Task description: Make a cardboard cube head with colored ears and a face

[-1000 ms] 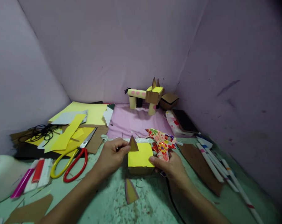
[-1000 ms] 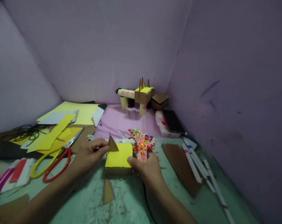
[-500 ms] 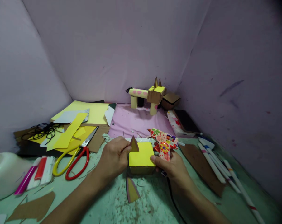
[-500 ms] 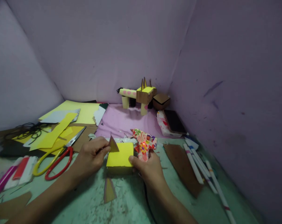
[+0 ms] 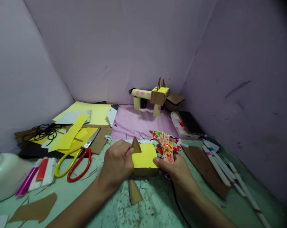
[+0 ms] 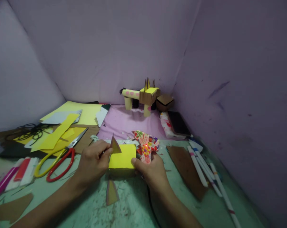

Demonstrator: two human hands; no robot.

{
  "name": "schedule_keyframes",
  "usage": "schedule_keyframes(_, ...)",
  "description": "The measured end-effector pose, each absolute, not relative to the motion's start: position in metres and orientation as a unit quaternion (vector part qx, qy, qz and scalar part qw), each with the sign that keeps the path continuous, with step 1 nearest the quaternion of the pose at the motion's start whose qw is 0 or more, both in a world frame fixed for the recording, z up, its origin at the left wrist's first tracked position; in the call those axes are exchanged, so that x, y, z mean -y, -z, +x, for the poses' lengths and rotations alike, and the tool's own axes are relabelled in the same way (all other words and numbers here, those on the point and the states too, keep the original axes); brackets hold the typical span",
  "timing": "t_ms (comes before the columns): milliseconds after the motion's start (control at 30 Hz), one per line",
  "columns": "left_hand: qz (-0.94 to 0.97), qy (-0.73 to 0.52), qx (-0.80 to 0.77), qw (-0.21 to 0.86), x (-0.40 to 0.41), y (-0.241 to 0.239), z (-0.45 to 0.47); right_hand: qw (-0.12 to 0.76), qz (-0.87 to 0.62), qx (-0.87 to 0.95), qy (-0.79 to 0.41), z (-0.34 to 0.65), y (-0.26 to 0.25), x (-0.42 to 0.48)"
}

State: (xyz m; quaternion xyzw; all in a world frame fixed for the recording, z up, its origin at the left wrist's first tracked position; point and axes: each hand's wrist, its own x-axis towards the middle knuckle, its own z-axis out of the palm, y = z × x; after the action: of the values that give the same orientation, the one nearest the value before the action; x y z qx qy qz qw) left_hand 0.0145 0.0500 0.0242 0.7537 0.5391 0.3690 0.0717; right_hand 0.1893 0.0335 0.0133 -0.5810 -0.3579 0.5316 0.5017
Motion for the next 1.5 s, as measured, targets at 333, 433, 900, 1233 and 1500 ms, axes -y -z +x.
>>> schedule_keyframes(333,0.774,-0.351,-0.516,0.109,-0.055,-0.029,0.009,0.496,-0.581,0.364,-0.532,0.19,-0.012,-0.034)
schedule_keyframes(433,0.783,-0.332,-0.519,0.09,-0.055,-0.034,0.004,0.488,-0.588,0.368,-0.53,0.191,-0.013,-0.034)
schedule_keyframes(900,0.813,-0.325,-0.469,0.112,-0.058,-0.041,-0.01,0.518,-0.57,0.351,-0.532,0.188,-0.012,-0.032)
schedule_keyframes(1233,0.807,-0.337,-0.473,0.108,-0.059,-0.038,-0.006,0.504,-0.586,0.35,-0.529,0.188,-0.013,-0.032)
schedule_keyframes(1500,0.797,-0.335,-0.49,0.115,-0.058,-0.036,0.0,0.514,-0.581,0.341,-0.531,0.187,-0.015,-0.031)
